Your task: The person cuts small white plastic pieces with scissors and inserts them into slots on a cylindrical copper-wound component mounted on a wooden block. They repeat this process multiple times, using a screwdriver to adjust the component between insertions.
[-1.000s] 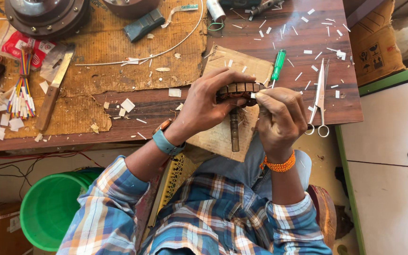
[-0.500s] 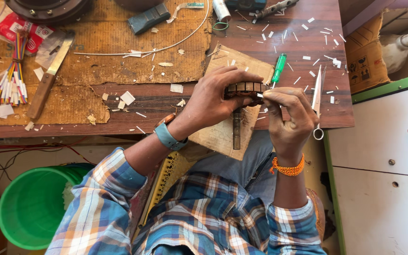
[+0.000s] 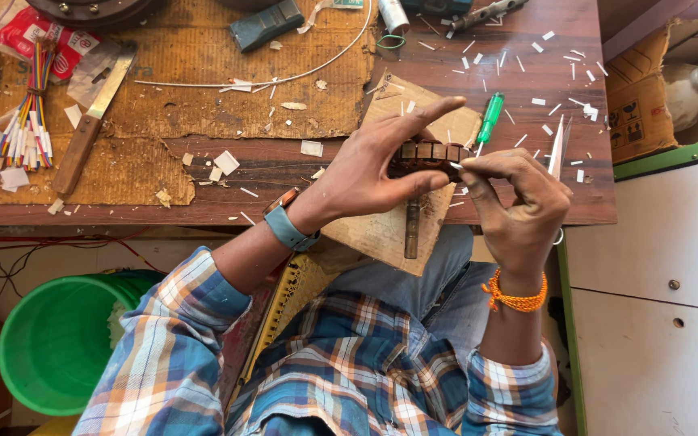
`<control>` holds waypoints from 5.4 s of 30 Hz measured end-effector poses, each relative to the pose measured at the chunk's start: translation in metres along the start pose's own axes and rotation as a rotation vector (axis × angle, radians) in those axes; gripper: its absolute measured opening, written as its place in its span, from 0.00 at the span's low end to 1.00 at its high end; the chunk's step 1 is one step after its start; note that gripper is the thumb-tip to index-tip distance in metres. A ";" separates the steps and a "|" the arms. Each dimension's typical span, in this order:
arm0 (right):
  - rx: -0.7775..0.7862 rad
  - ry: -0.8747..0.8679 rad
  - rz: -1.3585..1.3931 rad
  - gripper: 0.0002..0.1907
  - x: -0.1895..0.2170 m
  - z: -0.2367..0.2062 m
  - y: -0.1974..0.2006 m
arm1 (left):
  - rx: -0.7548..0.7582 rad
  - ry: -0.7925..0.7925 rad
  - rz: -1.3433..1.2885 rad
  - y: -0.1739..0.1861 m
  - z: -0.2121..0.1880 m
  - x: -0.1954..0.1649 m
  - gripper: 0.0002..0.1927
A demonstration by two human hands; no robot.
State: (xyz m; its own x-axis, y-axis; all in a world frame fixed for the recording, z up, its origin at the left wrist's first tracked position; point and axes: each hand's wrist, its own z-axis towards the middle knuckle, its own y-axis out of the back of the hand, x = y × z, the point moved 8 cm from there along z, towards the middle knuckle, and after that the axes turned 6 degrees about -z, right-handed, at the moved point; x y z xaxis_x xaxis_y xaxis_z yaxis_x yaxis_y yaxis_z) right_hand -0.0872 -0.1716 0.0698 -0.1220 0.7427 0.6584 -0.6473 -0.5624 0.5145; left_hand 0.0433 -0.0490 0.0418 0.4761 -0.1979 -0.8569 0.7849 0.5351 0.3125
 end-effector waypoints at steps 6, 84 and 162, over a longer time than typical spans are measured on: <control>0.064 0.028 0.026 0.08 0.009 0.003 -0.004 | 0.002 -0.066 -0.109 0.005 0.002 -0.004 0.20; 0.104 -0.095 -0.235 0.21 0.029 -0.017 -0.021 | -0.306 -0.247 0.310 -0.008 -0.041 -0.026 0.22; -0.175 0.002 -0.096 0.18 -0.030 -0.039 -0.057 | -0.195 -0.105 0.418 0.003 -0.001 -0.011 0.29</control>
State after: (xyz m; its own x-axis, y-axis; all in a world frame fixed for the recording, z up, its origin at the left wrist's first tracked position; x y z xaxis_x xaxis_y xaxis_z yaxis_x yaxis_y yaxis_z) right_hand -0.0760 -0.1474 -0.0009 -0.0548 0.7909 0.6095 -0.7771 -0.4170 0.4714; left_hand 0.0401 -0.0444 0.0516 0.7806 -0.0091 -0.6249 0.4330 0.7290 0.5302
